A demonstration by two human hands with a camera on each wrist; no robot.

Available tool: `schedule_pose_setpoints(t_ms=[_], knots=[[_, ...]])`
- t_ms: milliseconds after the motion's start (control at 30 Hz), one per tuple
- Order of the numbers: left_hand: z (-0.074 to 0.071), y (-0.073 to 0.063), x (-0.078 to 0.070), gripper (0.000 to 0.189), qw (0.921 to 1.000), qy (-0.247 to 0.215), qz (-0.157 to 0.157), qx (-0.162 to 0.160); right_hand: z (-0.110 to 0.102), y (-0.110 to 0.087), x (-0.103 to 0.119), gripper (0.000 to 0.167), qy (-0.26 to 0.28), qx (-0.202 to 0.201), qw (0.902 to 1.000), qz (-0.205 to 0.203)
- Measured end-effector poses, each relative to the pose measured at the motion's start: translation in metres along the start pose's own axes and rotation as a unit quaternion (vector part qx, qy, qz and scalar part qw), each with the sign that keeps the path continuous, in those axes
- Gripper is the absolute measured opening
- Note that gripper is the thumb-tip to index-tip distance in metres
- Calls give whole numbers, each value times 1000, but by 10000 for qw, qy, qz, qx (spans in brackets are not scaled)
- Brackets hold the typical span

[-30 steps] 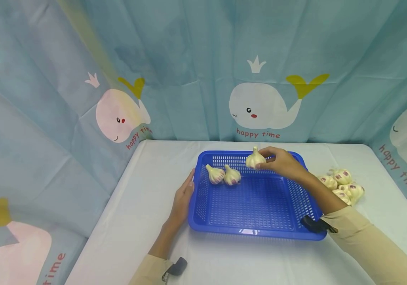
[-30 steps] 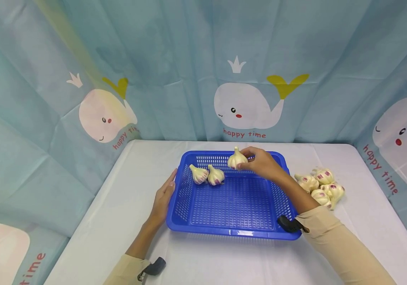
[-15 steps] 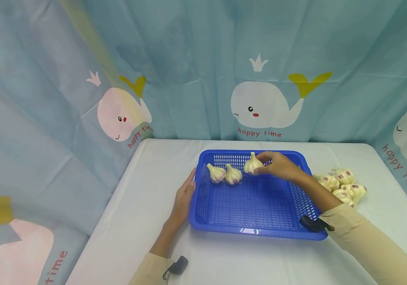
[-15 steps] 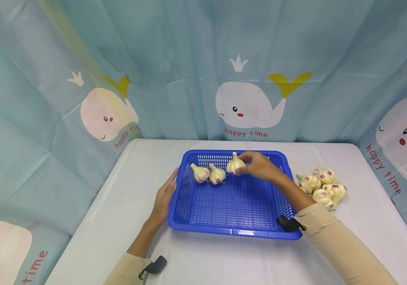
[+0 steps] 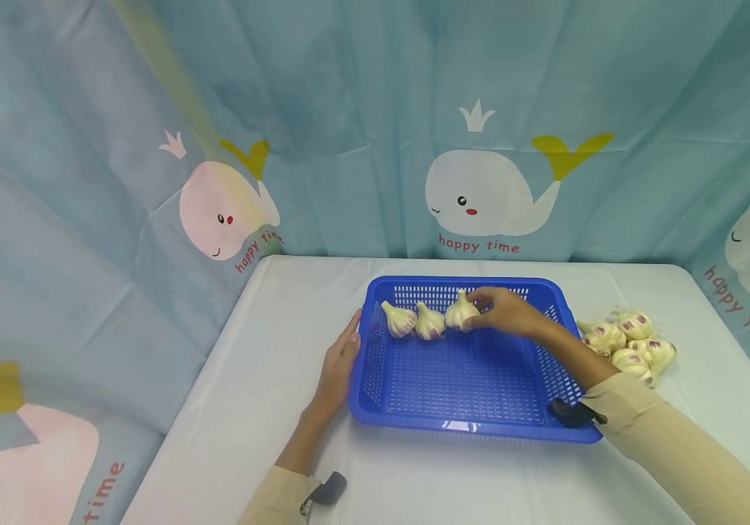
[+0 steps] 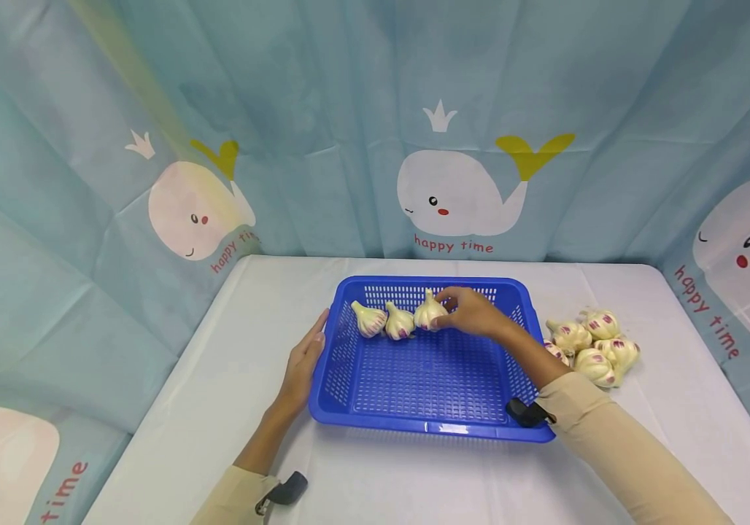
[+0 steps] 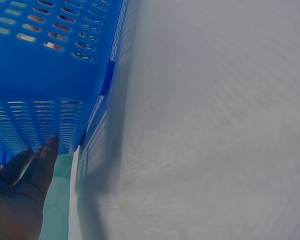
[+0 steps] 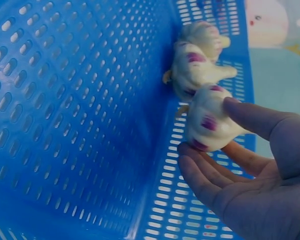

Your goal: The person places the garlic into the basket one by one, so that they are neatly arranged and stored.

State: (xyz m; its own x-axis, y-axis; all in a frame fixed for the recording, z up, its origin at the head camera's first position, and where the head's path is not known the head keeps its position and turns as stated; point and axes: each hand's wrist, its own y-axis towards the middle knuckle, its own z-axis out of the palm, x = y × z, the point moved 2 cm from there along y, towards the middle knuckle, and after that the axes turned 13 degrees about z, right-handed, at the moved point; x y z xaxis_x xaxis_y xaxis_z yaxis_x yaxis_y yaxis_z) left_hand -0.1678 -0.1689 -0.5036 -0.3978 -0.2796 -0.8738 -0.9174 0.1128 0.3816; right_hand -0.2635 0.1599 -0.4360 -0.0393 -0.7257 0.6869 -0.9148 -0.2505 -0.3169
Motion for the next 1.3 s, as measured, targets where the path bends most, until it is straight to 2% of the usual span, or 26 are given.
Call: schedule_pose_setpoints(t_ms=[267,600,933,1300], knots=[[0,0,0,58,10000,-43,-28,-1,3,2,-2,64,-115,102,9999,77],[1,0,1,57,10000,-43,-6,-22,7,6,-7,63,-408,123,9991,-21],[1,1,1,58,9999,-109,68,-15,9,6,-7,61,-450,184,9988,21],[0,0,0,55,10000,-44,-36,11,7,5,-6,55,-460,94,9989,69]])
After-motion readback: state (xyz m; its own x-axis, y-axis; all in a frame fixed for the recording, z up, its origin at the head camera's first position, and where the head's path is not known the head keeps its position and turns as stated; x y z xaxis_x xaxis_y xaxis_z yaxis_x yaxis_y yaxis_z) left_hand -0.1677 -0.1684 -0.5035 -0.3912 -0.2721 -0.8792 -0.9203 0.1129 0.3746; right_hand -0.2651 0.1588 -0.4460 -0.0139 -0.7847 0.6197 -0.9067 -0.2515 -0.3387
